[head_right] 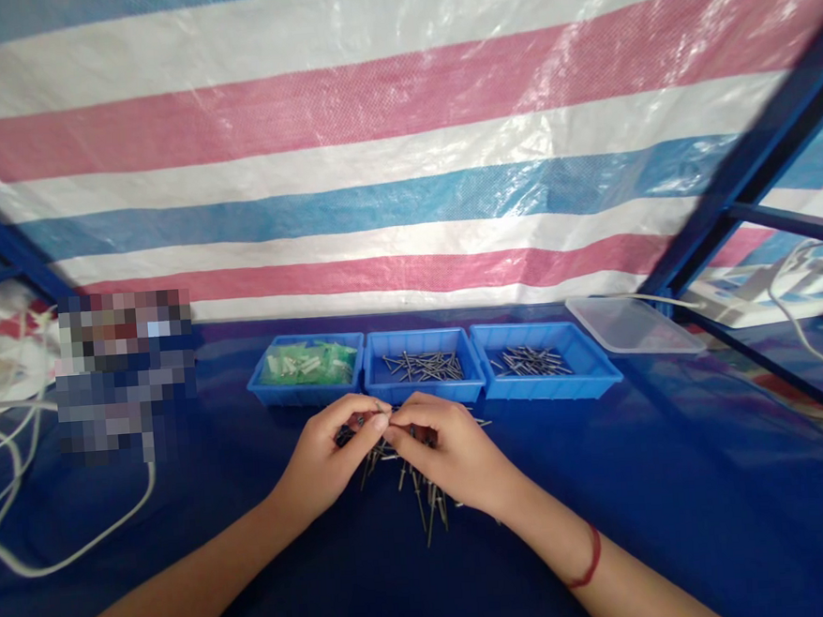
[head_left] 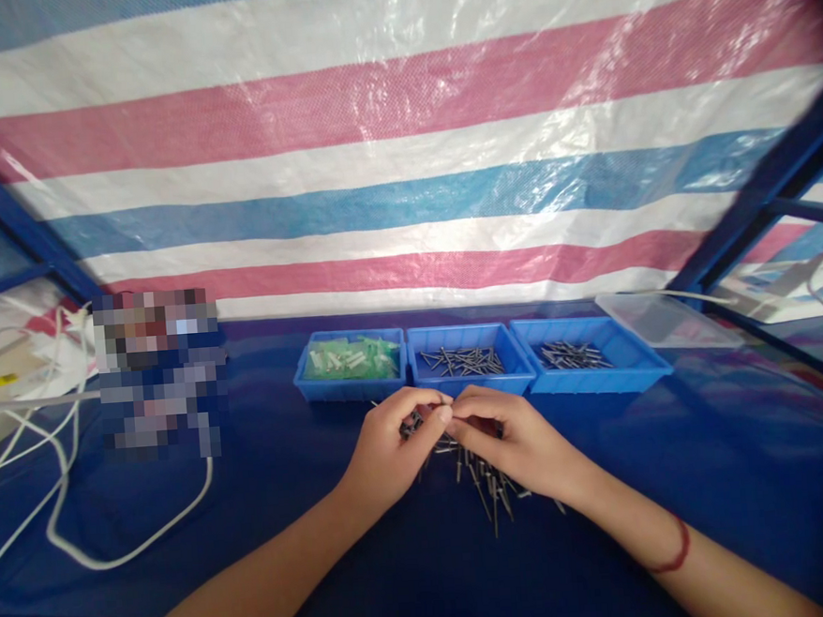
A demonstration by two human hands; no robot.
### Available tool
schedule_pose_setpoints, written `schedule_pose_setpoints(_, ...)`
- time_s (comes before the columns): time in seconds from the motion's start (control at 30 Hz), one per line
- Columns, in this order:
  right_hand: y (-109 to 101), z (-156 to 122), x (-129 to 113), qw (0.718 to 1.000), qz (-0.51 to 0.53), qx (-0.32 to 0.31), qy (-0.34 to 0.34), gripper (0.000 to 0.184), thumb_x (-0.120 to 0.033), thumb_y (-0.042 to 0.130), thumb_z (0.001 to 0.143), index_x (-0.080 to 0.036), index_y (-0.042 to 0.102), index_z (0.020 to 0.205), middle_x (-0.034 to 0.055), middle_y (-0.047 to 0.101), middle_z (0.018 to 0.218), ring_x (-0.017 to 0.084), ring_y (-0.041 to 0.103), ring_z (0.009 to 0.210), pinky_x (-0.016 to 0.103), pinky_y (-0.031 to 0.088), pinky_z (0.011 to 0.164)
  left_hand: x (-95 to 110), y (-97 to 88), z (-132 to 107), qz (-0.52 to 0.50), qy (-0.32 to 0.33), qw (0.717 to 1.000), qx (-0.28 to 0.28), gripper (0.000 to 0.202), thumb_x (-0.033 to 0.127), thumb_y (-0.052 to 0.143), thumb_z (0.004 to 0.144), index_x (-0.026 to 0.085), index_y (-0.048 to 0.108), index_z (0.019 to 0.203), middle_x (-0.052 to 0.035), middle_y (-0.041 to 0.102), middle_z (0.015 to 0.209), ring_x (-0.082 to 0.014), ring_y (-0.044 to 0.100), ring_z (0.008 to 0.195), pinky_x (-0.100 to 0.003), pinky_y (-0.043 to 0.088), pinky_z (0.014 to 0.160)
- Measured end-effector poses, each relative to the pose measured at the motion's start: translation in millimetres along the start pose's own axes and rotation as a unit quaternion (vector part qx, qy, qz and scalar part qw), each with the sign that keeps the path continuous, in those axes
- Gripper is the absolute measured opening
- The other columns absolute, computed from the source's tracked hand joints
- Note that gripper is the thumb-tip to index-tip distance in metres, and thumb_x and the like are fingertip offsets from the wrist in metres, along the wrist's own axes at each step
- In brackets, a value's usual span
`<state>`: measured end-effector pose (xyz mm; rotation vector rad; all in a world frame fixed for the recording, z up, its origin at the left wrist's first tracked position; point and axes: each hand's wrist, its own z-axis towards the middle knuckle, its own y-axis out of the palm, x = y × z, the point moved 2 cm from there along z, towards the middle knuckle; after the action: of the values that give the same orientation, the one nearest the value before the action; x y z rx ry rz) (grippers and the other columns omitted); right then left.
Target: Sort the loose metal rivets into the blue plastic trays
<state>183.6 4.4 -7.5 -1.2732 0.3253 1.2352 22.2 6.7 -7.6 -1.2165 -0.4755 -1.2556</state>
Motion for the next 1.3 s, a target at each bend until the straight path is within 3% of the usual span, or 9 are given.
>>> schedule_pose_setpoints(0.63,-1.8,-0.7,2.8,0.998,0.033,0.059,0.009,0.010,-0.024,0.058,0.084,-0.019,0.063,0.077,0.0000,0.054,0.070,0.012,0.047,0.061,0.026,0.038,0.056,-0.2,-2.6,1.3,-0.003,-0.010,1.000,0.019,0.014,0.027,0.055,0.090,0.018,0.066,0.090,-0.0017,0.065,0.084,-0.0131,0.056,0.073,-0.023,0.042,0.067)
schedule_pose_setpoints(0.93,-7.6,-2.2,0.6,0.993,0.064,0.098,0.014,0.017,-0.034,0.053,0.089,-0.019,0.059,0.082,0.0011,0.055,0.072,0.013,0.050,0.064,0.027,0.043,0.058,1.8,-1.2,1.8,0.030,0.010,0.999,-0.002,0.010,0.024,0.056,0.088,0.018,0.064,0.089,-0.0023,0.065,0.084,-0.0145,0.058,0.075,-0.024,0.044,0.068)
schedule_pose_setpoints(1.03,-20.8,-2.1,-2.3,0.993,0.005,0.121,-0.003,0.019,-0.034,0.051,0.089,-0.020,0.060,0.080,0.0024,0.058,0.074,0.015,0.053,0.068,0.028,0.044,0.062,5.1,0.7,0.0,0.072,0.040,0.996,-0.027,0.010,0.024,0.056,0.087,0.019,0.062,0.093,-0.0034,0.065,0.088,-0.0163,0.059,0.081,-0.027,0.044,0.075)
schedule_pose_setpoints(1.13,-50.8,-4.2,5.7,0.975,-0.086,0.203,0.014,0.020,-0.036,0.052,0.088,-0.020,0.061,0.081,0.0039,0.063,0.079,0.017,0.056,0.071,0.030,0.044,0.064,5.4,2.0,-3.1,0.158,0.067,0.983,-0.072,0.016,0.028,0.056,0.088,0.021,0.063,0.100,-0.0046,0.064,0.097,-0.0200,0.056,0.093,-0.034,0.041,0.086)
schedule_pose_setpoints(1.23,-88.3,-9.5,25.5,0.920,-0.236,0.303,0.075,0.022,-0.037,0.052,0.086,-0.019,0.064,0.090,0.0048,0.064,0.079,0.018,0.055,0.065,0.032,0.043,0.063,1.8,2.3,-6.3,0.249,0.070,0.960,-0.108,0.027,0.040,0.059,0.086,0.025,0.064,0.108,-0.0054,0.061,0.107,-0.0242,0.050,0.101,-0.039,0.038,0.088)
schedule_pose_setpoints(1.3,-106.6,-12.0,39.5,0.880,-0.339,0.317,0.095,0.022,-0.035,0.053,0.084,-0.018,0.066,0.089,0.0062,0.062,0.074,0.021,0.055,0.066,0.033,0.041,0.063,-0.8,2.8,-8.1,0.288,0.070,0.947,-0.126,0.033,0.046,0.061,0.083,0.027,0.064,0.110,-0.0053,0.059,0.109,-0.0255,0.047,0.101,-0.040,0.038,0.085)
